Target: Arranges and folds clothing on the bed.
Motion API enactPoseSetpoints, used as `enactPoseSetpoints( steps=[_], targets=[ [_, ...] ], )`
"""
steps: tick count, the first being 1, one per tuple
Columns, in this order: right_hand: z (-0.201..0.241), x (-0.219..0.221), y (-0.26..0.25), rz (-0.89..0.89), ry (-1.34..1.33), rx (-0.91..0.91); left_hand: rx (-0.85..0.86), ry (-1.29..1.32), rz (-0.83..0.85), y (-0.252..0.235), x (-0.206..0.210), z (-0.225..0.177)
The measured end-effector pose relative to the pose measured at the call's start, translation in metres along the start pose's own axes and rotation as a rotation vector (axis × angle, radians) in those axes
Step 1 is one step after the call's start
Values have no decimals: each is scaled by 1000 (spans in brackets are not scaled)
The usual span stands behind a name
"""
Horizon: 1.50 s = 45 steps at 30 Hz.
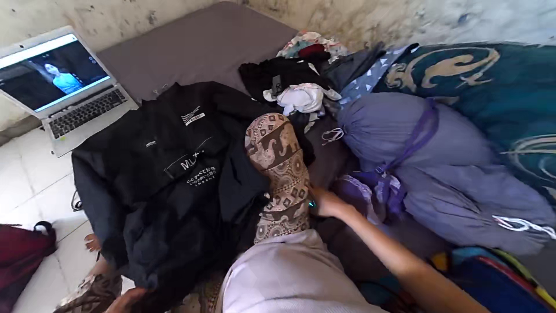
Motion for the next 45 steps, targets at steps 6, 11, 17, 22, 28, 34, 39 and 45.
enactPoseSetpoints(
  steps=[6, 11, 17, 22, 28, 34, 39, 45],
  targets=[
    [14, 29, 12, -34, 72, 207, -99, 4, -56, -7, -3, 6],
    [-8, 25, 27, 257, 249, 316, -119, 54, -53, -3, 5, 22],
    [88, -71, 32, -371, 70, -193, -192, 48, -107, -9, 26, 31],
    [164, -69, -1, -346, 106, -402, 12, 91, -393, 3, 22, 18],
    [157, -69, -14, 37, 78, -383, 108, 258, -115, 35, 16, 25],
    [78, -58, -5, -417, -326, -509, -79, 313, 146, 25, 7, 31],
    [74, -76, -11, -607, -474, -577, 67, 291, -276, -47, -9, 10],
    [139, -103, -57, -634, -332, -622, -54, 310, -423, -134, 6, 1]
  ],
)
Point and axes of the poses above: each hand's wrist, its own y-axis away from the middle knuckle, its own x-axis out of the palm, z = x × y, the point moved 3 cm from there along -y, towards the middle knuckle, and after that the axes turned 1 degree about y, right-handed, at the moved point
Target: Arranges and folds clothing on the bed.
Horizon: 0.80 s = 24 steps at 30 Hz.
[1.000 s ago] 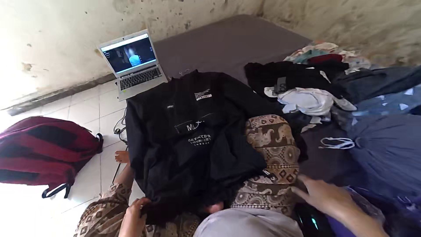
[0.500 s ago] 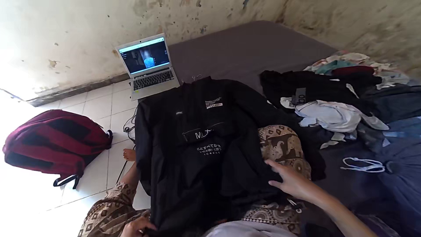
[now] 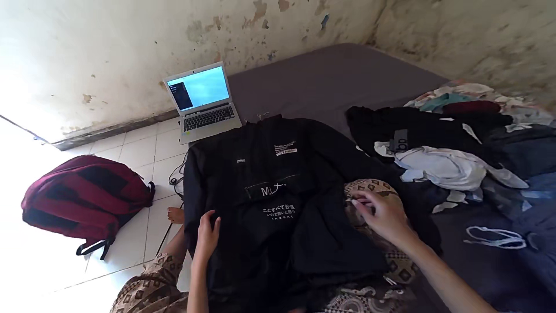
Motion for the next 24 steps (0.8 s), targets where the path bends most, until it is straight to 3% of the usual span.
enactPoseSetpoints(
  steps=[2, 6, 8, 11, 12, 14, 16, 17, 20, 24],
  targets=[
    [-12, 2, -32, -14, 194, 42, -68, -99, -106, -1, 9, 15],
    [-52, -9, -101, 24, 303, 418, -202, -192, -346, 23, 7, 59],
    [-81, -1, -131, 202, 270, 557, -316, -66, -346, 39, 7, 91],
    [-101, 6, -162, 473, 302, 511, -549, 121, -215, 52, 9, 115],
    [-100, -4, -167, 424, 279, 490, -571, 118, -169, 51, 9, 115],
    [-98, -39, -167, 81, 163, 444, -573, 27, -113, 45, 12, 111],
    [-101, -71, -147, -301, 70, 312, -582, -29, -89, 44, 12, 110],
    [-105, -83, -133, -405, -2, 210, -587, -37, -87, 45, 13, 109],
    [-112, -85, -69, -299, -259, 82, -576, -64, -92, 45, 13, 106],
    [-114, -52, 70, -31, 17, 135, -576, -103, -94, 45, 16, 103]
  ],
)
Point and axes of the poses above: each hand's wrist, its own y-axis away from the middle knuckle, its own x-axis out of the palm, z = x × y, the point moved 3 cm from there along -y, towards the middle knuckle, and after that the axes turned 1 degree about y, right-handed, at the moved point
